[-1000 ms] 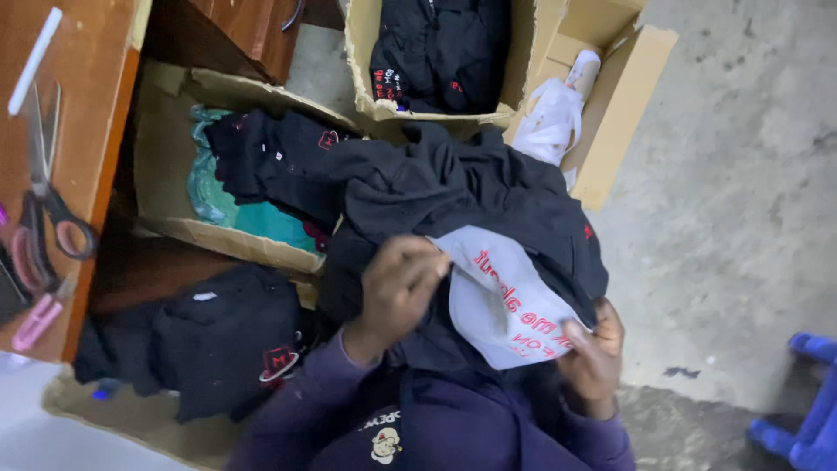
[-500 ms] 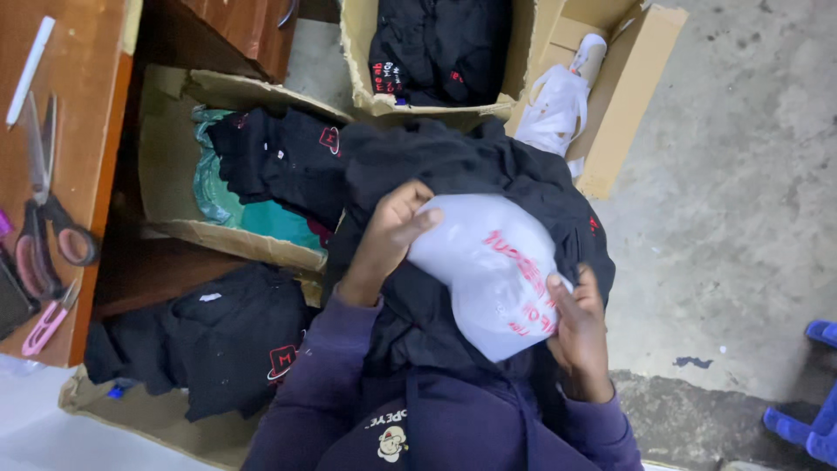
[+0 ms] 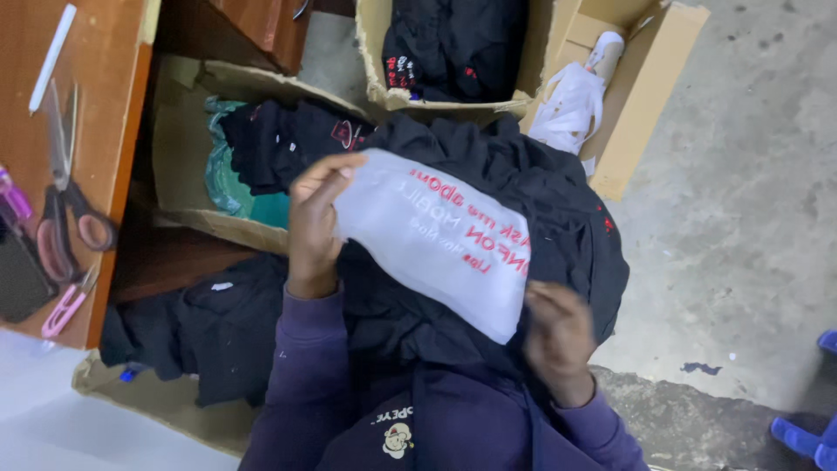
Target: The person uses a small tool to rub a red text design onto a black hoodie. They then use scissors to cut a piece of white transfer paper with red text and place it onto the hoodie.
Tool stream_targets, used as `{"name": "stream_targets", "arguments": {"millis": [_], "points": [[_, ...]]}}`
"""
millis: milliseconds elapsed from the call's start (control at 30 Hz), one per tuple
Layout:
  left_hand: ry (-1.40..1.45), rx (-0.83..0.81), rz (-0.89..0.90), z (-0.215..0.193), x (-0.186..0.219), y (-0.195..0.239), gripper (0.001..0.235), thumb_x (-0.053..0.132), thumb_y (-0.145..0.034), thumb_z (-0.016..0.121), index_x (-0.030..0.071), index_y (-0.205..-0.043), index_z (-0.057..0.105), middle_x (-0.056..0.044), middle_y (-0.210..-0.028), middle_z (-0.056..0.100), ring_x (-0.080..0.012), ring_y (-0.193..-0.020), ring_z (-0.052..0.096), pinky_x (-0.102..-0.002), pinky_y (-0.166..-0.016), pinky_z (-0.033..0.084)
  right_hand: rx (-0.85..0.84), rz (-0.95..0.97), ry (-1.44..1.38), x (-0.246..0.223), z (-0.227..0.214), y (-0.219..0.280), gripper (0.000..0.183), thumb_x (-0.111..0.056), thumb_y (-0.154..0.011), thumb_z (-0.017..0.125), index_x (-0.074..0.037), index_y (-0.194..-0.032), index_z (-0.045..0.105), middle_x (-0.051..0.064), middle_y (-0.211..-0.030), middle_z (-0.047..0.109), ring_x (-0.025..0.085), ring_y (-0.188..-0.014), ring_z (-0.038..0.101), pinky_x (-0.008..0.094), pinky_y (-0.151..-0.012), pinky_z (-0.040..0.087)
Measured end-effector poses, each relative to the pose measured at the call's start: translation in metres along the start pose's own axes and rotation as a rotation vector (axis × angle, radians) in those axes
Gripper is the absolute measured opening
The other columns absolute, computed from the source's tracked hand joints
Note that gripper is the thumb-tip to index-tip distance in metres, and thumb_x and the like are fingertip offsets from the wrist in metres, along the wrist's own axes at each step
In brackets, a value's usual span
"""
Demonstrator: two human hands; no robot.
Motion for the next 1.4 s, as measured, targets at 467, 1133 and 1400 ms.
{"name": "stream_targets", "arguments": {"millis": [467,1133,1400], "points": [[-0.214,0.071,0.236,-0.06,-0.006,0.029,0.024,-0.004,-0.094,0.063,-0.005,-0.07,0.062,-0.008,-0.062,0.057,-0.0142,-0.066,0.039,-0.037,-0.063,0.041,-0.233,0.03,-0.397,-0.019,0.009,-0.104,0.046,-0.035,-0.095,0.065,0.003,-0.072,0.075,0.019,-0.077,0.078,0.037,-0.07,0.08,0.046,-0.069,0.068],[-0.109,0.302,0.286,-0.003,0.024,-0.043,0.049,0.012,-0.097,0.077,0.017,-0.056,0.051,0.009,-0.053,0.045,-0.0018,-0.053,0.036,-0.021,-0.05,0.031,-0.257,0.529,-0.466,0.048,0.046,-0.047,0.076,-0.021,-0.068,0.095,-0.002,-0.125,0.049,0.02,-0.146,0.056,0.034,-0.138,0.056,0.048,-0.117,0.044],[0.031,0.331,0.159,-0.001,-0.003,-0.058,0.046,0.015,-0.093,0.08,0.014,-0.056,0.055,0.005,-0.051,0.05,-0.002,-0.047,0.046,-0.019,-0.043,0.033,-0.234,0.164,-0.399,0.008,0.047,-0.1,0.054,-0.044,-0.103,0.055,-0.007,-0.072,0.079,0.009,-0.07,0.075,0.023,-0.056,0.069,0.034,-0.06,0.059]]}}
Point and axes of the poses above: each hand's wrist, its own y-axis away from the middle knuckle, its own z-axis out of the palm, x = y × z, the point moved 9 cm from there along -y, towards the middle knuckle
